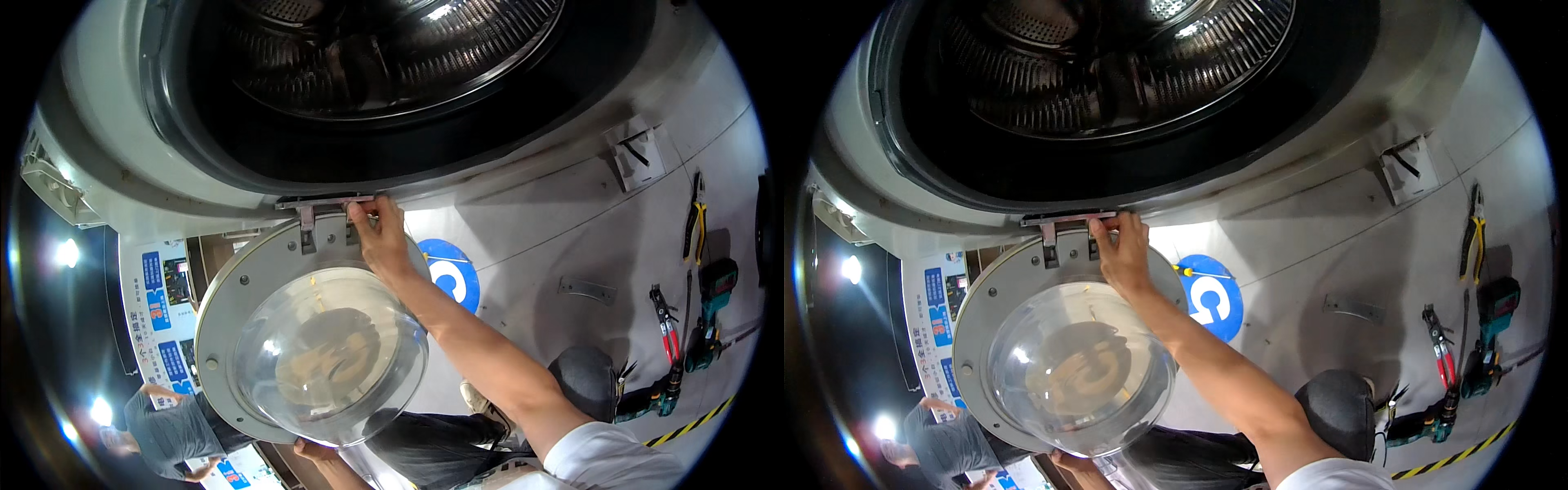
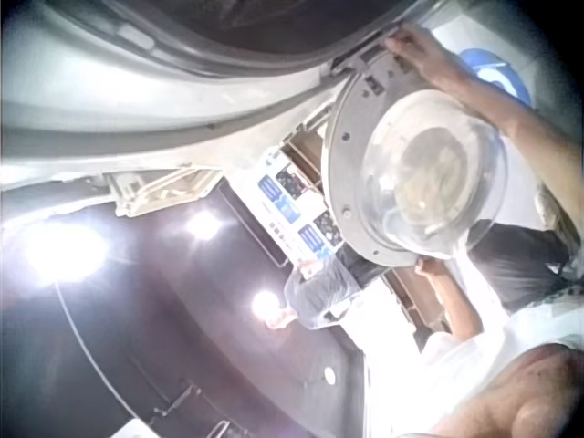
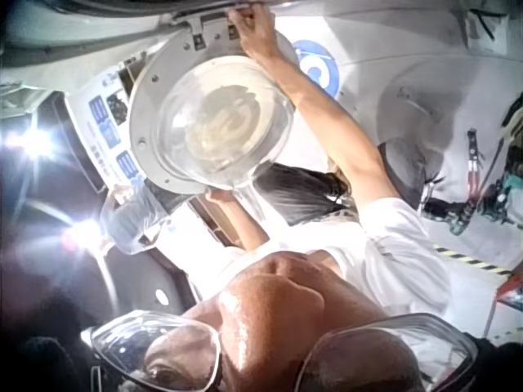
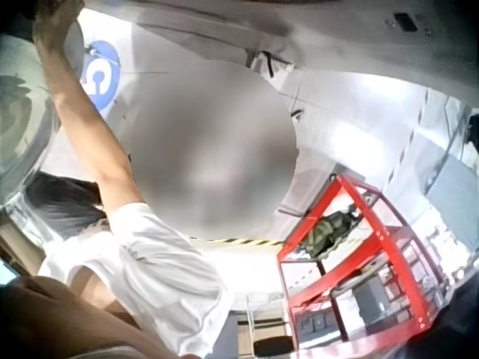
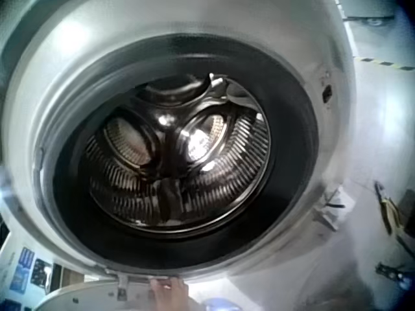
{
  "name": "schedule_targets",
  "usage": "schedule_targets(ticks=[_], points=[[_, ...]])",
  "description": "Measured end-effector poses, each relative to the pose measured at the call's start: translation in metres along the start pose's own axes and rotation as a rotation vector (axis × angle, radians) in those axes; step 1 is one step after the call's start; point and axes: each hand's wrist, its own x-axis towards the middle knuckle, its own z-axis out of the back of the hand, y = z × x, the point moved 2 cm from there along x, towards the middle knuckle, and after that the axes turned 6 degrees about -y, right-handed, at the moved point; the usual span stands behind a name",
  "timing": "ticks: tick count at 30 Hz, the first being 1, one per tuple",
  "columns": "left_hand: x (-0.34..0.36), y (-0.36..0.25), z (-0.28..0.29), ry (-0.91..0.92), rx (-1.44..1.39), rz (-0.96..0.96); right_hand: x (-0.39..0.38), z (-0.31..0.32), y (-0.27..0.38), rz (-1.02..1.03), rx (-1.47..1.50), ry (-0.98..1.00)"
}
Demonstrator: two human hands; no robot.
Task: The person is repairing a washing machine door by removing a plastic component and then using a screwdriver to reattach the door hinge mechanism to the front panel.
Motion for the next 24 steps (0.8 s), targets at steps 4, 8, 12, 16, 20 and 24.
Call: schedule_targets(ticks=[4,8,12,16,20,24], points=[[-0.014,0.006,0.009,-0.098,-0.036,0.0,0.0,0.0,-0.004,0.03,-0.002,-0.01],[-0.024,0.004,0.006,-0.164,-0.004,-0.017,0.005,0.004,0.001,0.034,0.022,0.0],[-0.027,0.0,0.001,-0.143,-0.006,-0.055,0.004,0.005,0.004,0.031,0.048,0.032],[-0.024,-0.003,-0.007,-0.089,0.023,-0.07,0.004,0.002,0.004,0.031,0.003,0.027],[-0.024,0.001,-0.026,-0.066,-0.015,-0.068,0.004,0.001,0.003,0.042,0.006,-0.001],[-0.029,0.002,-0.03,-0.103,-0.014,-0.071,0.005,-0.002,0.002,-0.002,0.021,-0.022]])
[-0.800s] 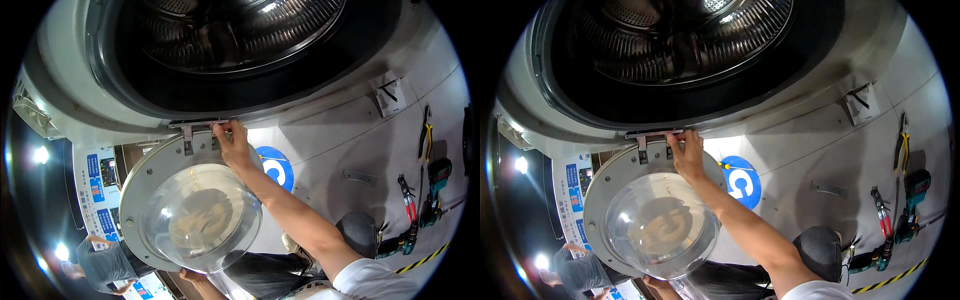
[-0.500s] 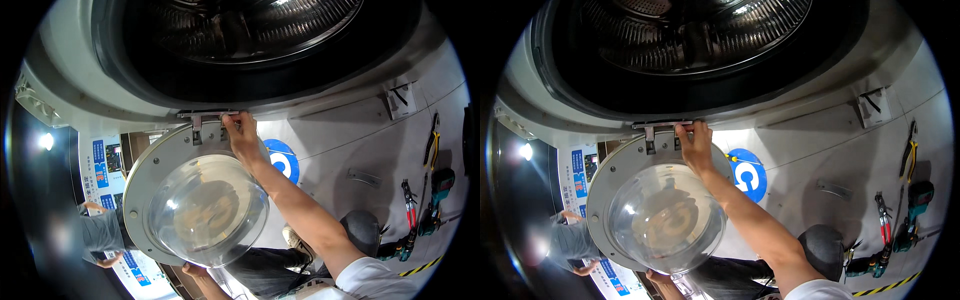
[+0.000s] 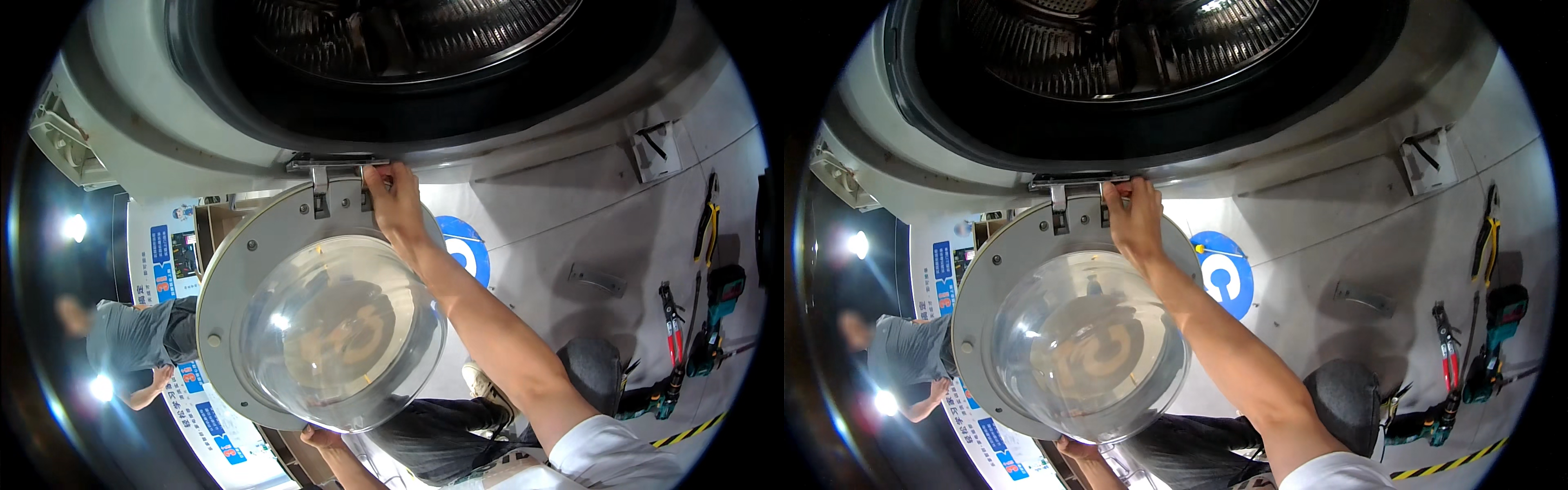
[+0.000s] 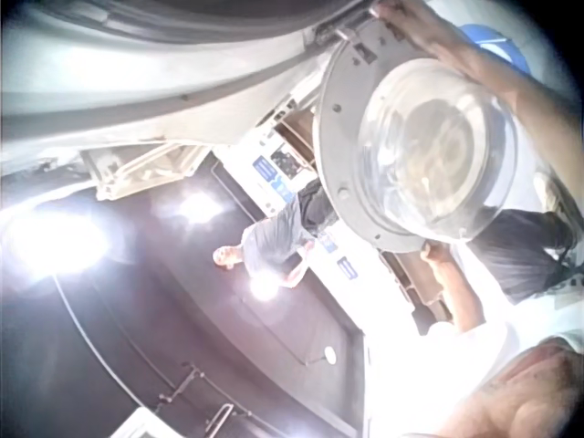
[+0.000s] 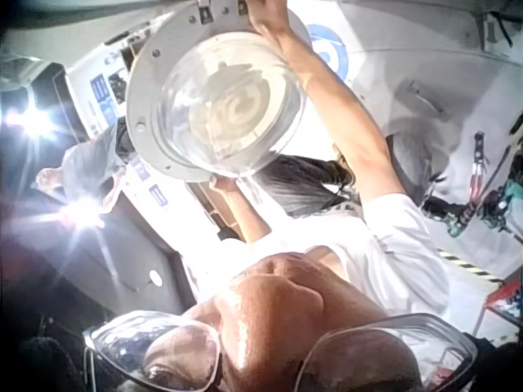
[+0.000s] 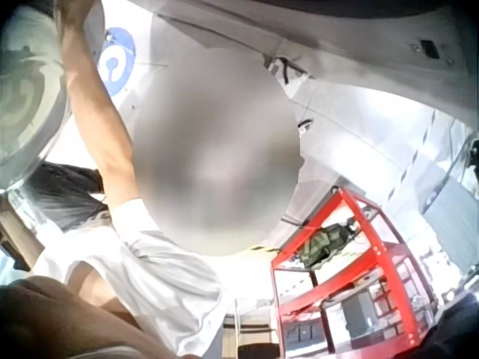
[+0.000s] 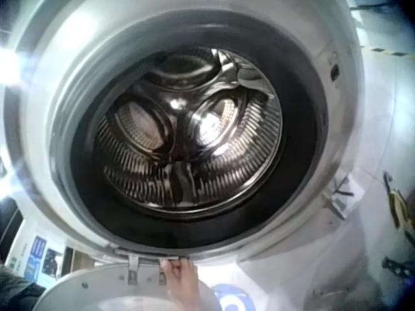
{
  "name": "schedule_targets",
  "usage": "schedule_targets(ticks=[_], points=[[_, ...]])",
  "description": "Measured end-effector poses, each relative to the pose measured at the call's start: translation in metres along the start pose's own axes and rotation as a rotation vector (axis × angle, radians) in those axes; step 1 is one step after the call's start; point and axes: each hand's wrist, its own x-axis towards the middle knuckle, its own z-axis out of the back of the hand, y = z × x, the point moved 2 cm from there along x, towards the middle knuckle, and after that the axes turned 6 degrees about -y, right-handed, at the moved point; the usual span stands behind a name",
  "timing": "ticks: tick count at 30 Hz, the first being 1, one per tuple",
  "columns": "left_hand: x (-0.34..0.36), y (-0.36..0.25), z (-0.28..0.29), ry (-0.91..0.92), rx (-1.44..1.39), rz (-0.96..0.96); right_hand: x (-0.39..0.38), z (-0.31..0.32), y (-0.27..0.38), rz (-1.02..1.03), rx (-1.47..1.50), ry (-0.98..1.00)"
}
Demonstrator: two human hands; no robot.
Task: The person is repairing a washing machine door by removing a plastic component and then using a screwdriver to reattach the door hinge mechanism to the front panel.
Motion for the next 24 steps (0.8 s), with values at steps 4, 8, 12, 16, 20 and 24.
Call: schedule_targets(ticks=[4,8,12,16,20,24], points=[[-0.002,-0.013,0.028,-0.008,0.029,0.016,0.003,-0.007,-0.008,-0.116,0.165,0.016],[-0.007,-0.034,0.065,-0.083,0.138,-0.02,0.006,-0.013,-0.011,-0.189,0.194,0.019],[-0.012,-0.039,0.046,-0.12,0.149,-0.031,0.006,-0.011,0.001,-0.254,0.09,0.015],[-0.011,-0.041,0.028,-0.149,0.181,-0.022,0.006,-0.011,0.005,-0.281,0.102,0.021],[-0.01,-0.031,0.013,-0.151,0.213,-0.018,0.011,-0.011,0.009,-0.282,0.048,0.027],[-0.014,-0.018,0.004,-0.126,0.177,0.026,0.014,-0.009,0.012,-0.261,0.061,0.039]])
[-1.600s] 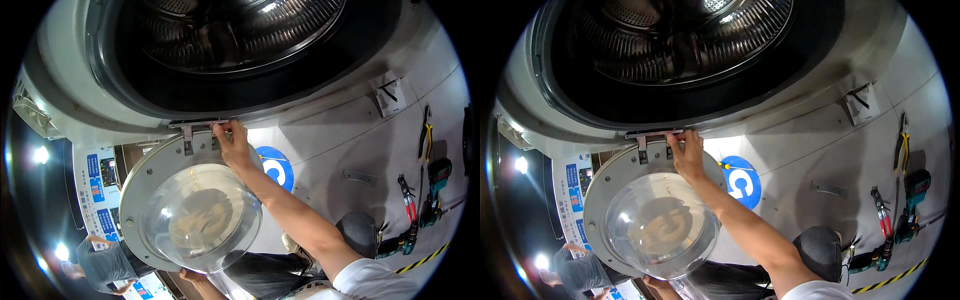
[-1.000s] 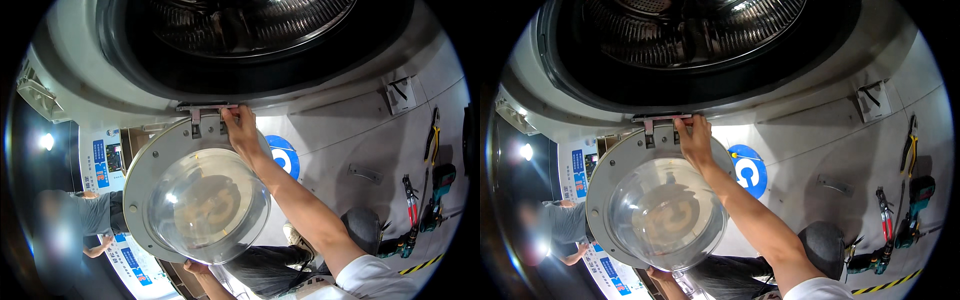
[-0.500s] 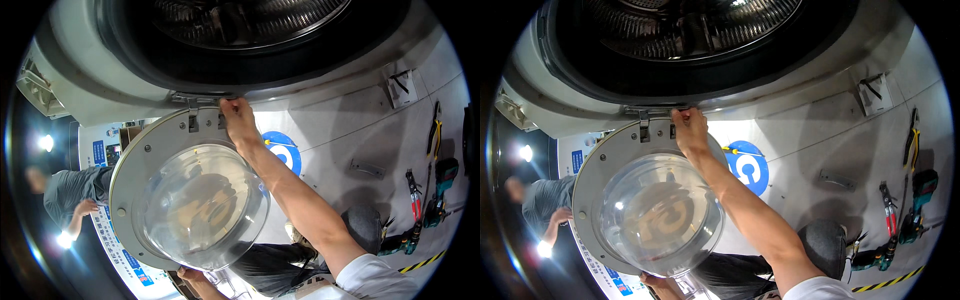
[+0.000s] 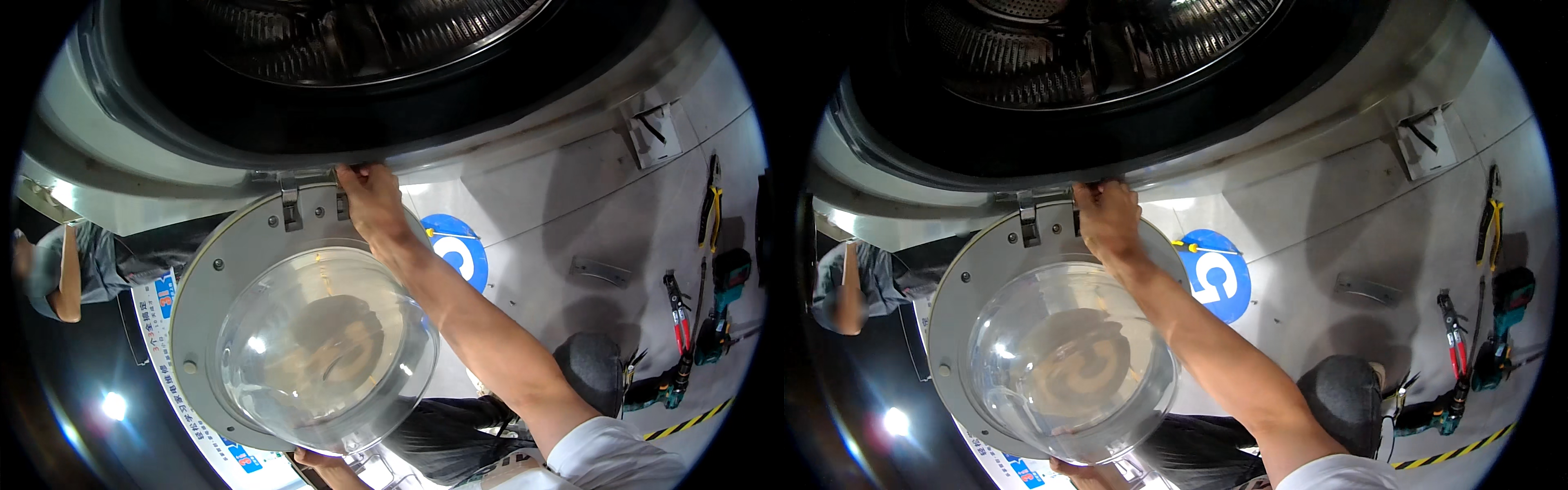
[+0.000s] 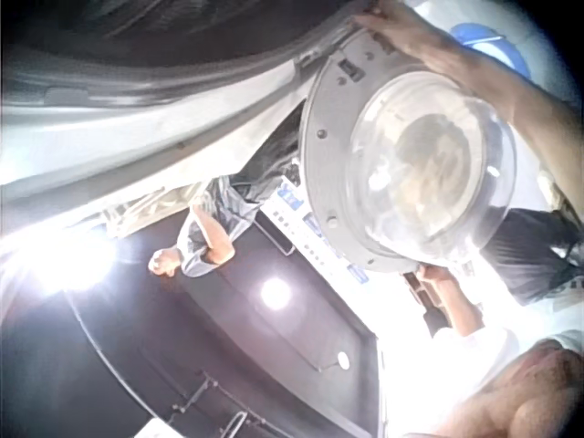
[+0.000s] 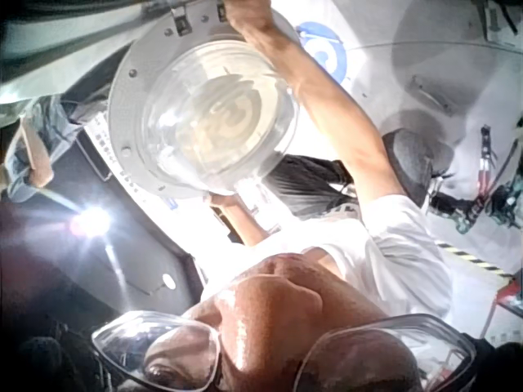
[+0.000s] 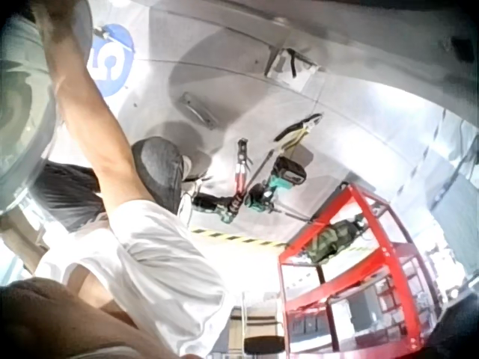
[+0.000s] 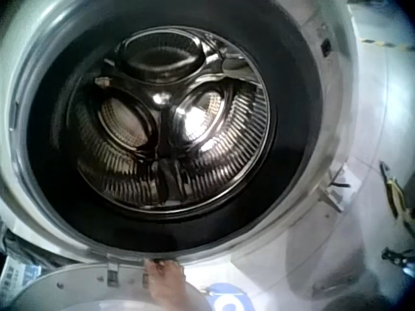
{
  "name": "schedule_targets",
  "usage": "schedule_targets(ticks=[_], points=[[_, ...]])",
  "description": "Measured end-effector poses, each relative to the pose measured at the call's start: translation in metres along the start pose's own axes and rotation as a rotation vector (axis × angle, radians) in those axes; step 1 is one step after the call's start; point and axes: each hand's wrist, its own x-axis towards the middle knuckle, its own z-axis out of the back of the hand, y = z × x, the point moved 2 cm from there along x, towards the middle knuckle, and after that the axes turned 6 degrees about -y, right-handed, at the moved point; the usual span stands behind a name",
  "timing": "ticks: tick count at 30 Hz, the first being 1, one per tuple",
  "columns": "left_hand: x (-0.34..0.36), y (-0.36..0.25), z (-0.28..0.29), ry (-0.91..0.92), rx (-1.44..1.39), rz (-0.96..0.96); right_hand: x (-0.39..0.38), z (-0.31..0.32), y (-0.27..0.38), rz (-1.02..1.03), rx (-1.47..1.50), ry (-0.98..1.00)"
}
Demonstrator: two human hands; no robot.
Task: The person is repairing a washing machine door by removing a plastic component and then using a screwdriver to reattach the door hinge mechanism to the front panel.
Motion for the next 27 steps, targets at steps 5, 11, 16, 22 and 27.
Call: schedule_targets(ticks=[5,11,16,22,27], points=[[0.0,-0.003,0.028,0.107,0.078,0.0,0.011,-0.001,-0.013,0.012,0.171,0.02],[-0.009,0.009,0.038,0.194,-0.109,-0.039,-0.001,0.023,0.015,-0.104,0.012,0.161],[0.0,0.01,0.051,0.174,-0.168,0.072,0.002,0.03,0.019,-0.015,-0.06,0.009],[0.02,0.026,0.064,0.091,-0.191,0.055,0.003,0.046,0.04,0.029,-0.185,0.018],[0.039,0.029,0.072,0.202,-0.234,0.036,0.012,0.056,0.05,0.091,-0.409,0.162]])
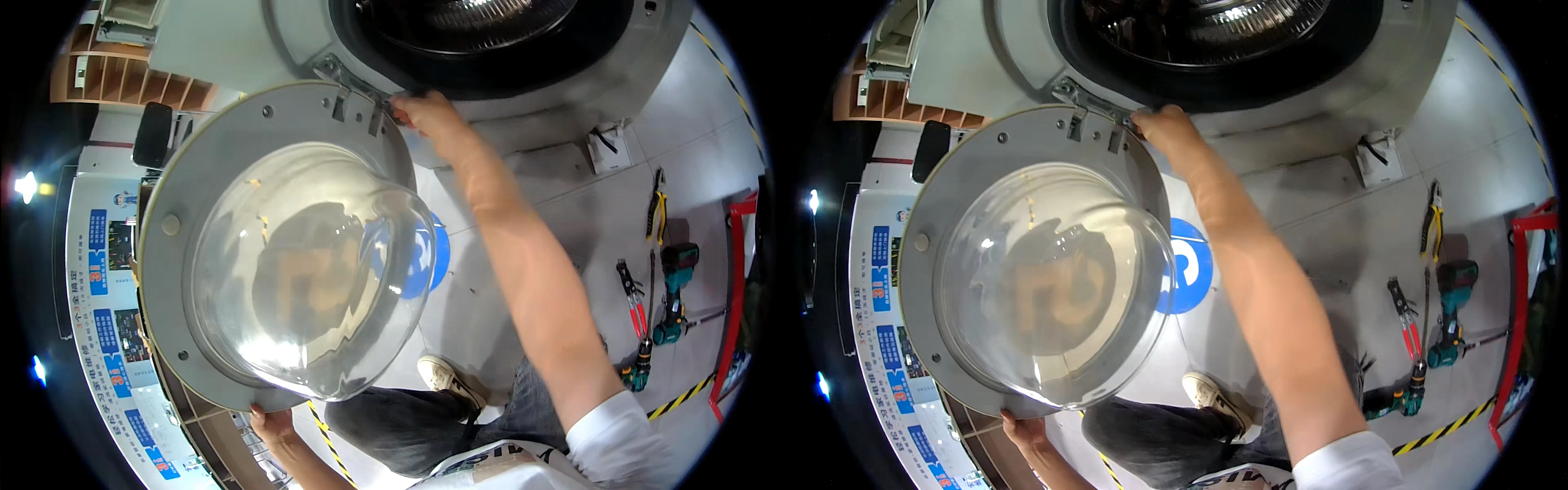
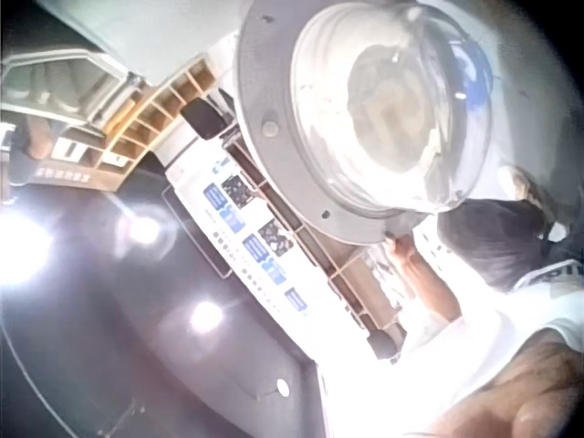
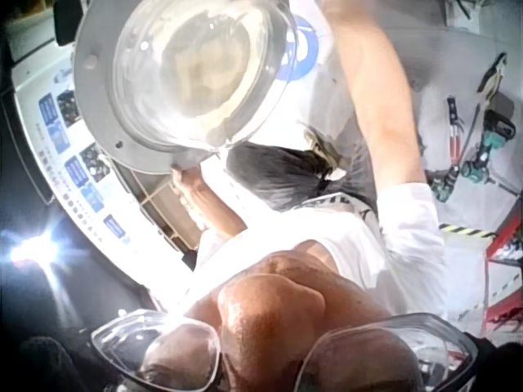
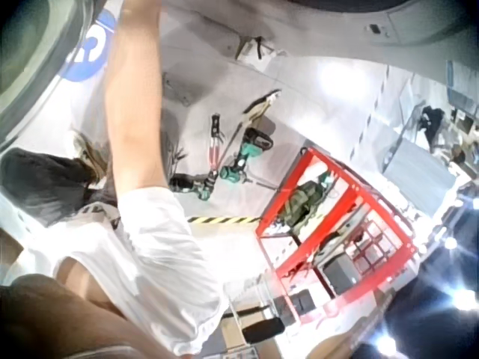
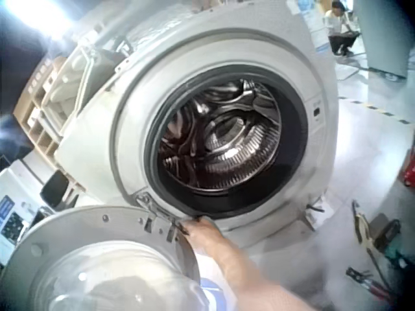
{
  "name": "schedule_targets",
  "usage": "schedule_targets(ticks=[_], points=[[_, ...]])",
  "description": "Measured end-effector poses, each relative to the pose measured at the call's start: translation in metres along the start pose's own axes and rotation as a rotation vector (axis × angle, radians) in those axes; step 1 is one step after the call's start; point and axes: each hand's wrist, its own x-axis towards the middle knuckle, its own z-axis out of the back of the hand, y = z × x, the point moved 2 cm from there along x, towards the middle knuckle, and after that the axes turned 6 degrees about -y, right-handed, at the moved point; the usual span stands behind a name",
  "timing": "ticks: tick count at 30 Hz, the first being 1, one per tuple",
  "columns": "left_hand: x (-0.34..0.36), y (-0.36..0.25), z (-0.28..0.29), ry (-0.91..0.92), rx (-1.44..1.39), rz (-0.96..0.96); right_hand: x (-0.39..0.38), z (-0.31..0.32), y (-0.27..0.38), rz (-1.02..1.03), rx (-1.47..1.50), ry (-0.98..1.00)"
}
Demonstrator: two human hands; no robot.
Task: The person is repairing a washing machine door by removing a plastic component and then using a screwdriver to reattach the door hinge mechanism to the front panel.
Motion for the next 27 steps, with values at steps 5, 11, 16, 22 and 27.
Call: schedule_targets(ticks=[5,11,16,22,27], points=[[0.03,0.004,0.018,0.019,0.02,0.016,0.035,0.051,-0.035,0.306,-0.595,0.417],[0.105,-0.012,0.078,0.072,-0.056,-0.059,-0.035,0.175,-0.109,0.182,-1.271,0.435],[0.157,-0.026,0.092,-0.061,-0.039,-0.11,-0.099,0.242,-0.211,0.035,-1.826,0.392],[0.182,-0.021,0.089,-0.138,-0.04,-0.162,-0.156,0.274,-0.266,0.298,-1.667,0.054],[0.186,-0.017,0.075,-0.187,0.024,-0.207,-0.154,0.278,-0.28,0.174,-1.671,-0.001]])
